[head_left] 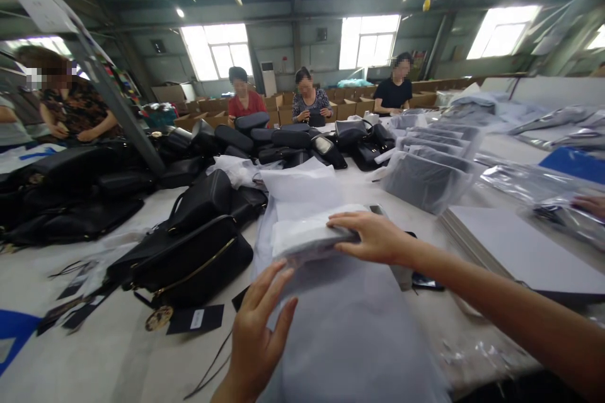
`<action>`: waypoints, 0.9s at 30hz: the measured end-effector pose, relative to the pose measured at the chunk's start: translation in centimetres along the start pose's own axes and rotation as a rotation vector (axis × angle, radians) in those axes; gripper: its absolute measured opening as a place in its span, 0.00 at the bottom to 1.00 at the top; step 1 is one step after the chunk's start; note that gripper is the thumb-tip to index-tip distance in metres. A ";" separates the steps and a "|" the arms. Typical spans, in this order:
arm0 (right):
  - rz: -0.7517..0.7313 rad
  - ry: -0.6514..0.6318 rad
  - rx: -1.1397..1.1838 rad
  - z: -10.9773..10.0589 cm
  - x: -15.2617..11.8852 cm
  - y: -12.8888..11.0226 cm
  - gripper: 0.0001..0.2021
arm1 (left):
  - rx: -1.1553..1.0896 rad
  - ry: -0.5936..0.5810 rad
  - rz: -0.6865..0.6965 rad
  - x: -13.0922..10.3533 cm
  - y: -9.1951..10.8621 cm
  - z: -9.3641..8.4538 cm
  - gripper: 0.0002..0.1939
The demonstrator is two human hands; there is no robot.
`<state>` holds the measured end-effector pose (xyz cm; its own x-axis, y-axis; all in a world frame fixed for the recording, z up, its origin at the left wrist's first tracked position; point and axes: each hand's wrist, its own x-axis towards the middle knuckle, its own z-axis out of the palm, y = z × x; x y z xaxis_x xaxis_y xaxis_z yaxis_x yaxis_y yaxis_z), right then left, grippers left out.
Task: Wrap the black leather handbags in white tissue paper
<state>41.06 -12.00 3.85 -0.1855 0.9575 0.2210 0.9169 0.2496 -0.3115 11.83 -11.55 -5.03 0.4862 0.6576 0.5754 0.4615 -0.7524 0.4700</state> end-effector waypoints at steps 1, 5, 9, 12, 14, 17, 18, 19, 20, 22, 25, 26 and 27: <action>0.008 0.031 0.005 -0.6 1.3 0.7 0.22 | -0.003 0.054 -0.051 0.9 -0.3 0.1 0.24; 0.032 0.122 0.062 -1.8 5.1 4.1 0.22 | -0.072 0.081 -0.205 5.8 -2.4 1.4 0.36; 0.023 0.114 0.234 -1.6 6.2 7.7 0.32 | -0.199 -0.077 -0.314 10.2 -4.8 3.1 0.44; 0.035 0.121 0.293 -0.8 6.2 9.5 0.37 | -0.232 -0.136 -0.352 12.3 -5.9 3.8 0.45; 0.048 0.114 0.302 -0.3 6.3 9.9 0.34 | -0.204 -0.149 -0.357 13.0 -6.2 4.1 0.38; 0.057 0.117 0.310 0.0 6.5 9.9 0.25 | -0.148 -0.144 -0.361 13.4 -6.3 4.1 0.24; 0.063 0.129 0.311 -0.1 6.5 9.9 0.23 | -0.140 -0.138 -0.362 13.7 -6.3 4.1 0.22; 0.069 0.150 0.309 -0.5 6.4 9.8 0.22 | -0.140 -0.130 -0.358 14.0 -6.2 4.1 0.21; 0.076 0.180 0.305 -1.0 6.2 9.9 0.21 | -0.150 -0.123 -0.348 14.6 -5.9 4.1 0.21; 0.074 0.262 0.304 -2.6 5.5 10.3 0.21 | -0.208 -0.122 -0.293 16.2 -4.9 4.2 0.22; 0.076 0.421 0.256 -6.3 3.5 11.9 0.21 | -0.311 -0.044 -0.144 19.0 -2.2 4.4 0.27; 0.096 0.470 0.211 -7.7 2.7 12.7 0.21 | -0.331 0.003 -0.093 19.8 -1.1 4.5 0.29; 0.129 0.515 0.155 -8.9 1.9 13.8 0.22 | -0.350 0.043 -0.049 20.4 -0.1 4.7 0.31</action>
<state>56.48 -8.06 8.21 0.1574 0.7970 0.5831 0.8510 0.1901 -0.4896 25.18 2.12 3.56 0.4347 0.6969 0.5704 0.1973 -0.6917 0.6947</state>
